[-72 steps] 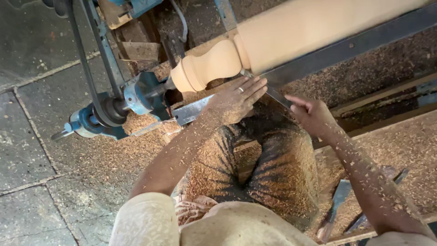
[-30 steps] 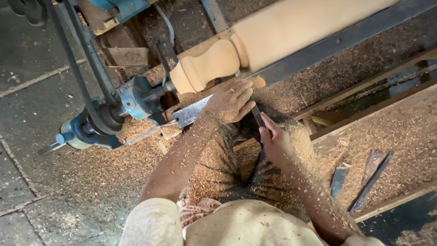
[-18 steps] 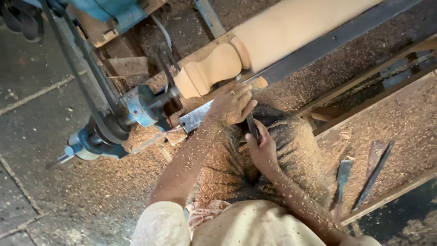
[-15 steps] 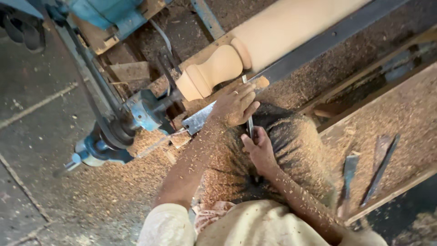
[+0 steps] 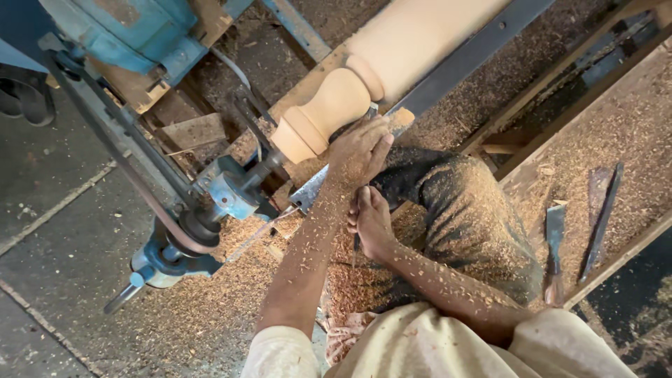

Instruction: The person uses a chisel to shape a rotating wooden cylinder on a lathe, creating decorative grooves and contours. Wood shavings accumulate on the floor and the person's legs as the shaping progresses.

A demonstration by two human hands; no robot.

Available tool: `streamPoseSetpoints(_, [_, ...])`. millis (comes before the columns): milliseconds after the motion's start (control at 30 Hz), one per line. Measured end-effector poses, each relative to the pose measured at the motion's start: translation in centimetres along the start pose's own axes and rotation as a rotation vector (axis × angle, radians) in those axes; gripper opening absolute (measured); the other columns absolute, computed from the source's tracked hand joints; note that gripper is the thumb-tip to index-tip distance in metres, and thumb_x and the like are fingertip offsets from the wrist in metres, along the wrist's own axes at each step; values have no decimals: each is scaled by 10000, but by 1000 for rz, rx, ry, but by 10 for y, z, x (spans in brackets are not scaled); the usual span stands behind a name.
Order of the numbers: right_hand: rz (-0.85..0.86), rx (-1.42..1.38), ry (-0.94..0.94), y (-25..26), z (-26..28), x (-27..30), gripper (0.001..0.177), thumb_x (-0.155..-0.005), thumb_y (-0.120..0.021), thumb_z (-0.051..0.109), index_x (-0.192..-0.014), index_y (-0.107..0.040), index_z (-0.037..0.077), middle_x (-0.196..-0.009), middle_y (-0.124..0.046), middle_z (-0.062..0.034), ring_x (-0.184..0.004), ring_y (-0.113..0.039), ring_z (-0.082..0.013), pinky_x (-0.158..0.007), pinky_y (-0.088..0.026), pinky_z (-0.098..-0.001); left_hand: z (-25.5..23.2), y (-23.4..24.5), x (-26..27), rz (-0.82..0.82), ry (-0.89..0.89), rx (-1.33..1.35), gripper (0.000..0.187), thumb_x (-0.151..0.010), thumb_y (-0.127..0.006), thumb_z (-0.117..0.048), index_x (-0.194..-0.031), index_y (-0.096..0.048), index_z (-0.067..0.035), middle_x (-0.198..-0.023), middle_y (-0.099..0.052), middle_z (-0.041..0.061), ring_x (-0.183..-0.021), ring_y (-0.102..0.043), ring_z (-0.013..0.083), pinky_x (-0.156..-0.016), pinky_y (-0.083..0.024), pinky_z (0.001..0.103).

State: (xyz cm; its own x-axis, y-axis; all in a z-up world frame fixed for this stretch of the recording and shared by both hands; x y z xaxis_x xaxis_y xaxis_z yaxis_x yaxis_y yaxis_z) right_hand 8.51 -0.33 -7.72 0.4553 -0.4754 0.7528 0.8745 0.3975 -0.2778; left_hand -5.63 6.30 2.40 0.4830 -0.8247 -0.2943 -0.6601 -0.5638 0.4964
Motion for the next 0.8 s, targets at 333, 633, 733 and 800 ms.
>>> streamPoseSetpoints(333, [-120, -13, 22, -2, -4, -5, 220, -1083, -417, 244, -887, -447, 148, -681, -437, 22, -489, -385, -84, -405, -294, -263, 3, -5, 1, -18, -55, -48, 224, -1040, -600, -234, -1084, -715, -48, -1209, -740, 128, -1168, -704, 320, -1037, -561, 421])
streamPoseSetpoints(633, [-10, -10, 10, 12, 9, -3, 229, -1085, -455, 286, -928, -508, 127, -676, -458, 33, -483, -394, -73, -384, -277, -255, -12, -2, -1, 89, -73, -122, 338, -1046, -586, -297, -1233, -688, -35, -1336, -682, 127, -1265, -644, 305, -1048, -543, 411])
streamPoseSetpoints(733, [10, 67, 5, 27, 18, -2, 256, -1090, -452, 316, -974, -547, 108, -680, -467, 35, -482, -391, -71, -389, -282, -250, -17, -3, -2, 137, -89, -190, 391, -1029, -586, -320, -1278, -670, -29, -1374, -661, 132, -1303, -608, 315, -1061, -520, 416])
streamPoseSetpoints(800, [12, 123, 12, 36, 22, -3, 268, -1093, -457, 325, -986, -551, 97, -677, -467, 31, -480, -390, -73, -391, -284, -249, -20, -5, -1, 136, -111, -242, 417, -1010, -594, -331, -1281, -661, -23, -1387, -654, 137, -1332, -586, 334, -1068, -499, 433])
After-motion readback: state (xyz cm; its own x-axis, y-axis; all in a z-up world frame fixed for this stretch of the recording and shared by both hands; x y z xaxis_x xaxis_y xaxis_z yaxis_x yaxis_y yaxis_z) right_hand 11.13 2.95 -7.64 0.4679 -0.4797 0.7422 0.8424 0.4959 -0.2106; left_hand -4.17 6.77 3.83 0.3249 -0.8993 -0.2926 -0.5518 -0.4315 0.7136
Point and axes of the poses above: each hand's wrist, its own x-axis away from the middle knuckle, its own y-axis out of the back of the hand, z = x × y, the point moved 9 cm from there along -x, towards the middle knuckle
